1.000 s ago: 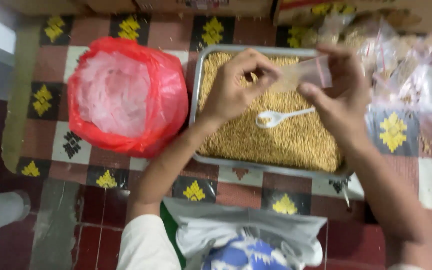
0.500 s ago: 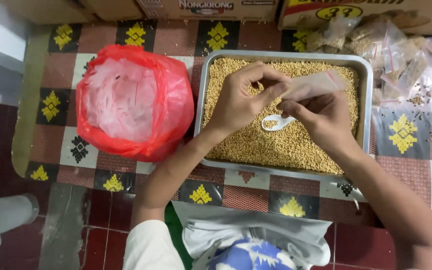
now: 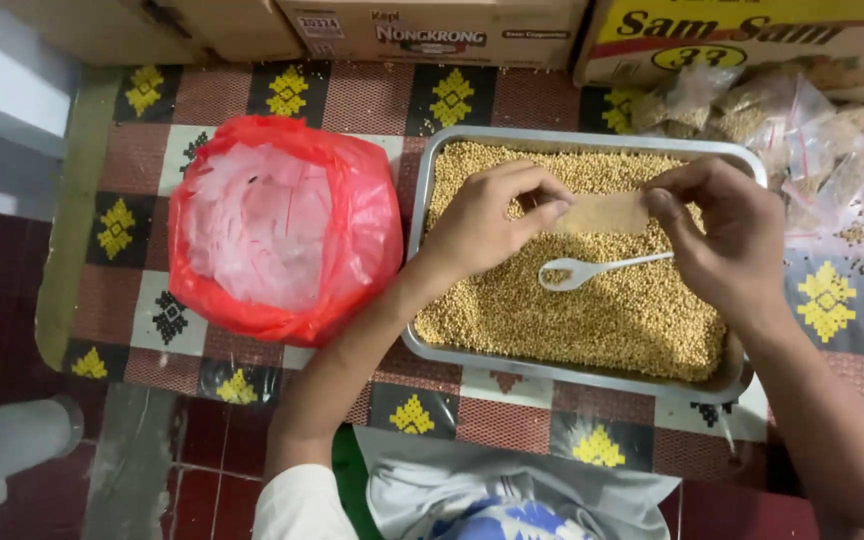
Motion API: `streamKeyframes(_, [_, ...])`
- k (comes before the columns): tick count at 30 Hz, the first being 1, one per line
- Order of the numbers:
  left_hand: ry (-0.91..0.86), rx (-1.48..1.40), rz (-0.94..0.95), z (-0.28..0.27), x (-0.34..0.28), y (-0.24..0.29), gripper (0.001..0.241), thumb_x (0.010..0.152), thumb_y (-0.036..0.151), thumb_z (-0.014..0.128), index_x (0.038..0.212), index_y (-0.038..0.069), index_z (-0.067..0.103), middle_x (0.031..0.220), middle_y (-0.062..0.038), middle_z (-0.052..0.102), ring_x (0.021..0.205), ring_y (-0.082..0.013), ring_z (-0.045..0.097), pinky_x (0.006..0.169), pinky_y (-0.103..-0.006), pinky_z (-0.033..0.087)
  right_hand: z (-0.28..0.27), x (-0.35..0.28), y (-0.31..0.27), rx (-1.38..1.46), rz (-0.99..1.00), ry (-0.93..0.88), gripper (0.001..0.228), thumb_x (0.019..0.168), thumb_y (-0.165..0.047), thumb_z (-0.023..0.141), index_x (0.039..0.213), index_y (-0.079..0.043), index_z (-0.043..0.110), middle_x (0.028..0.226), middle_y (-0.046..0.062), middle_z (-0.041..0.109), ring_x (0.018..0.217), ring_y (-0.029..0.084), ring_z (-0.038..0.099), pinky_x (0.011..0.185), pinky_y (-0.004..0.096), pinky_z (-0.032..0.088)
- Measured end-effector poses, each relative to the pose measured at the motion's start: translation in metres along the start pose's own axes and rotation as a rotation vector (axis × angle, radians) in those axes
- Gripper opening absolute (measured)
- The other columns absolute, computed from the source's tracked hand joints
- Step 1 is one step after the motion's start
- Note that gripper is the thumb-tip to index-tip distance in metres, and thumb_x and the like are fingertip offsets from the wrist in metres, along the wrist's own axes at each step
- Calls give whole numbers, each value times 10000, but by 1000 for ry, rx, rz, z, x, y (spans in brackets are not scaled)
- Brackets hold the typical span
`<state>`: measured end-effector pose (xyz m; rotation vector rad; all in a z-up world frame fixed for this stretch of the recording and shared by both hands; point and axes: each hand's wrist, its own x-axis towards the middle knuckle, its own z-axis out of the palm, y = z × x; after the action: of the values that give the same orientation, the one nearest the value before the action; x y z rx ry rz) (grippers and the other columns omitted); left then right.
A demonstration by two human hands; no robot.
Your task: Filling small plastic bags with seeds using a plastic spoon from a metal tray
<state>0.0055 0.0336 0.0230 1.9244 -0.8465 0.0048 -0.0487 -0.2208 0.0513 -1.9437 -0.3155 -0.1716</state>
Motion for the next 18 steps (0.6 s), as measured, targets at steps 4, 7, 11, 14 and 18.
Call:
streamKeyframes(4, [-38, 75, -50, 5, 3, 0, 270, 998, 362, 634, 1098, 123, 707, 1073, -14, 734, 930, -137, 713, 902, -273, 600, 8, 0, 4, -207, -109, 13, 106, 1093, 14, 597, 999, 37, 554, 928, 148, 646, 821, 205, 612, 785, 318, 514])
streamKeyframes(7, [152, 316, 198, 7, 7, 16, 758, 821, 602, 702, 1244, -19, 596, 1111, -156, 669, 942, -222, 660, 872, -330, 572, 14, 0, 1, -486, -219, 71, 139, 1092, -14, 577, 1000, 43, 489, 865, 150, 621, 784, 252, 613, 764, 355, 470])
streamKeyframes(11, [160, 422, 300, 49, 0, 25, 816, 796, 630, 686, 1287, -6, 543, 1197, -165, 664, 1094, -285, 659, 977, -459, 514, 20, -20, 20, -636, -265, 59, 216, 1092, -102, 613, 942, 20, 517, 828, 158, 569, 719, 273, 565, 658, 370, 447])
streamKeyframes(14, [14, 284, 248, 59, 4, 25, 711, 836, 568, 710, 1250, 7, 570, 1114, -115, 678, 1001, -244, 676, 930, -444, 527, 9, -22, 37, -592, -298, 121, 397, 1105, -310, 669, 867, -57, 477, 720, 78, 524, 605, 190, 522, 562, 333, 409])
streamKeyframes(18, [-95, 4, 295, 62, -8, 34, 393, 953, 353, 695, 1184, 50, 600, 1094, -55, 679, 949, -175, 690, 909, -406, 556, 9, -32, 38, -506, -391, 205, 555, 1008, -583, 607, 753, -133, 406, 633, 9, 469, 531, 130, 473, 486, 300, 351])
